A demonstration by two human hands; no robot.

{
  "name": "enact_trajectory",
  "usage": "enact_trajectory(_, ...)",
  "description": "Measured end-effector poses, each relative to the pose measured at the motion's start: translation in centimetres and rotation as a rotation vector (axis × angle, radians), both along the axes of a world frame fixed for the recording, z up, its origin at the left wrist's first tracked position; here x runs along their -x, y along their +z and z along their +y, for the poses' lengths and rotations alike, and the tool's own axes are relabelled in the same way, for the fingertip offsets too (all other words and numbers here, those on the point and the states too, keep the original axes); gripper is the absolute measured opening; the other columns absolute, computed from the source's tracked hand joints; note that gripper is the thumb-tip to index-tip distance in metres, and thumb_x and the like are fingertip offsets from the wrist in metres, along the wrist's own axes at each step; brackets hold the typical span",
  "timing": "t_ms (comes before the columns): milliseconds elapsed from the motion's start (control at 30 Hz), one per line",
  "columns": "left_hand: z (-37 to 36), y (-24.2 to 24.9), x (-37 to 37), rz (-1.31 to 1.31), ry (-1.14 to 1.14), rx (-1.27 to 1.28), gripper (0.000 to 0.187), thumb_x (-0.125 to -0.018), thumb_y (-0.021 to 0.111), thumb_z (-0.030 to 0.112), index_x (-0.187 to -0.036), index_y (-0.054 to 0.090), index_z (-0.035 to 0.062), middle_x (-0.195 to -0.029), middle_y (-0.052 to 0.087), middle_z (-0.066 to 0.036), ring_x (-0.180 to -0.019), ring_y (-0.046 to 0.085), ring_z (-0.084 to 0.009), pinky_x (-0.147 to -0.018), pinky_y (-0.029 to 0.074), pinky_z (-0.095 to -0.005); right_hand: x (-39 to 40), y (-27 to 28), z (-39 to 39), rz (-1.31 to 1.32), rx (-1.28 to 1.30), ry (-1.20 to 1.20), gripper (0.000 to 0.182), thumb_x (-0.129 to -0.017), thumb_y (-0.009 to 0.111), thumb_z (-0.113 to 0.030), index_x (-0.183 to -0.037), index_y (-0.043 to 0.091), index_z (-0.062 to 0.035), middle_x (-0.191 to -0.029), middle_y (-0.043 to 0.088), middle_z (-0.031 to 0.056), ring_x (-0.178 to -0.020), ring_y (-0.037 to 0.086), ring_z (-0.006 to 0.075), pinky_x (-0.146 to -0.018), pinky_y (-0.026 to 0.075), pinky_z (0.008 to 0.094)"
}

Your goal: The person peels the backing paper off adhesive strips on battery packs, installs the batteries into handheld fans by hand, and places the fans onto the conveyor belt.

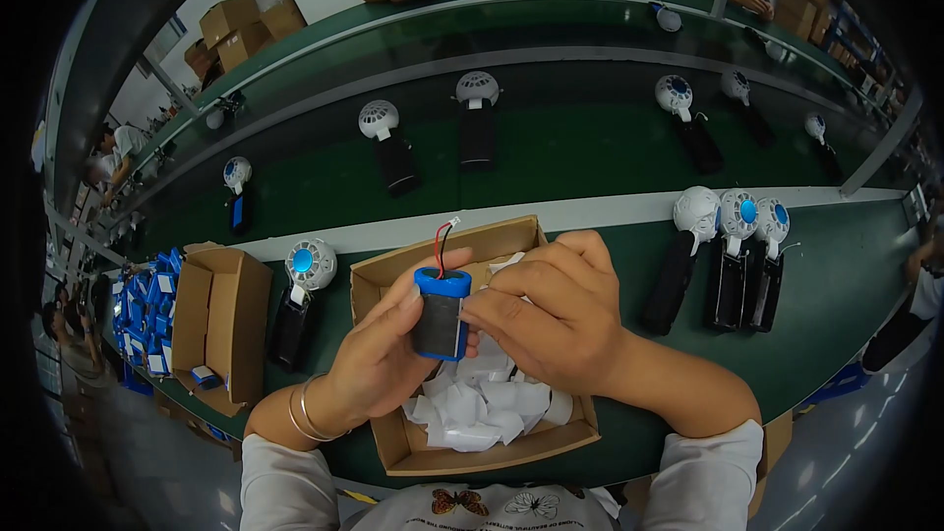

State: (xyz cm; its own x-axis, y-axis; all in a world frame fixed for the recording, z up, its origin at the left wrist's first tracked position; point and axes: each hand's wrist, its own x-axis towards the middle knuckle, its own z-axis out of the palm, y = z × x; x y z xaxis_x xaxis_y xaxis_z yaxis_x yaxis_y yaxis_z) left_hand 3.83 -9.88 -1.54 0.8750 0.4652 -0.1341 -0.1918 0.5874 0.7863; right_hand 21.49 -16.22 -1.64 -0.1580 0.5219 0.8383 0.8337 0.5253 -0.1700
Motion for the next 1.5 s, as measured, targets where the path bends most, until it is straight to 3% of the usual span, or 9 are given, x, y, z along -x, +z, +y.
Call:
enact_trajectory(500,-0.5,-0.4,-1.3,0.02,0.005,0.086,0.045,-0.095,0.03,0.035,-0.127,0.036,0.0047,-0.107,0.05,-0.007,-0.089,0.048,-0.0143,-0.081,0.041,-0.0313,-0.9,-1.0,0.2,-0.005,0.103,0.06,0.019,-0.058,0.066,-0.011,-0.075,0.057,-0.0079,-0.073,0.053,0.0021,-0.066,0.049,0.0176,-0.062,0.034,0.0294)
enact_trajectory(733,1.7,-0.2,-1.3,-0.033,0.225,-0.004,0.043,-0.095,0.028,0.033,-0.128,0.035,0.0055,-0.102,0.051,-0.008,-0.089,0.05,-0.0154,-0.081,0.042,-0.0317,0.5,-2.3,-1.3,-0.331,0.275,0.27,0.017,-0.066,0.063,-0.012,-0.082,0.057,-0.0095,-0.077,0.054,0.0009,-0.073,0.052,0.0174,-0.068,0.035,0.0307)
enact_trajectory(833,1.6,-0.3,-1.4,-0.028,0.183,0.001,0.043,-0.095,0.028,0.033,-0.127,0.036,0.0053,-0.103,0.051,-0.008,-0.091,0.05,-0.0151,-0.082,0.041,-0.0313,-0.3,-2.4,-0.6,-0.126,0.352,0.303,0.02,-0.063,0.062,-0.008,-0.082,0.058,-0.0066,-0.074,0.05,0.0027,-0.066,0.049,0.0176,-0.063,0.039,0.0294)
enact_trajectory(900,1.2,-0.3,-1.7,-0.012,0.147,0.023,0.043,-0.095,0.029,0.033,-0.127,0.036,0.0051,-0.104,0.051,-0.007,-0.092,0.05,-0.0148,-0.083,0.041,-0.0309,-1.1,-1.2,-0.1,0.142,0.216,0.196,0.022,-0.065,0.064,-0.007,-0.087,0.058,-0.0053,-0.076,0.051,0.0039,-0.063,0.049,0.0191,-0.058,0.04,0.0298)
enact_trajectory(1033,-0.1,-0.5,-2.2,0.032,0.081,0.023,0.043,-0.095,0.029,0.033,-0.127,0.037,0.0051,-0.106,0.051,-0.006,-0.092,0.05,-0.0144,-0.082,0.041,-0.0306,-1.9,-1.0,0.1,0.155,0.216,0.148,0.022,-0.067,0.066,-0.008,-0.086,0.057,-0.0049,-0.076,0.05,0.0051,-0.062,0.049,0.0206,-0.057,0.04,0.0314)
enact_trajectory(1233,0.6,-0.7,-3.1,0.028,0.191,0.059,0.042,-0.096,0.028,0.032,-0.125,0.038,0.0043,-0.101,0.053,-0.009,-0.089,0.052,-0.0148,-0.08,0.044,-0.0311,-1.4,-1.9,-1.4,-0.077,0.196,0.347,0.017,-0.066,0.063,-0.014,-0.078,0.053,-0.0056,-0.072,0.048,0.005,-0.061,0.048,0.019,-0.055,0.038,0.0301)
enact_trajectory(1333,2.2,-0.7,-2.9,-0.004,0.272,0.008,0.041,-0.096,0.027,0.032,-0.124,0.038,0.0044,-0.093,0.054,-0.011,-0.083,0.053,-0.016,-0.078,0.045,-0.0317,-1.3,-2.4,-1.6,-0.254,0.406,0.485,0.016,-0.066,0.06,-0.017,-0.073,0.05,-0.0065,-0.068,0.048,0.0046,-0.061,0.048,0.017,-0.053,0.036,0.0285)
enact_trajectory(1433,2.3,-0.9,-2.9,-0.001,0.282,-0.03,0.041,-0.095,0.028,0.032,-0.124,0.038,0.0045,-0.096,0.053,-0.01,-0.085,0.052,-0.0155,-0.079,0.044,-0.0309,-1.7,-2.8,-1.4,-0.271,0.465,0.422,0.022,-0.067,0.065,-0.022,-0.07,0.049,-0.0074,-0.067,0.048,0.0038,-0.06,0.048,0.017,-0.051,0.033,0.028)
enact_trajectory(1500,2.0,-1.0,-2.9,0.046,0.244,-0.162,0.043,-0.095,0.029,0.034,-0.124,0.038,0.0033,-0.1,0.052,-0.01,-0.089,0.051,-0.0155,-0.081,0.042,-0.0297,-2.4,-2.5,-1.6,-0.315,0.665,0.394,0.021,-0.065,0.067,-0.021,-0.073,0.053,-0.0073,-0.071,0.05,0.0038,-0.065,0.05,0.0172,-0.055,0.036,0.0284)
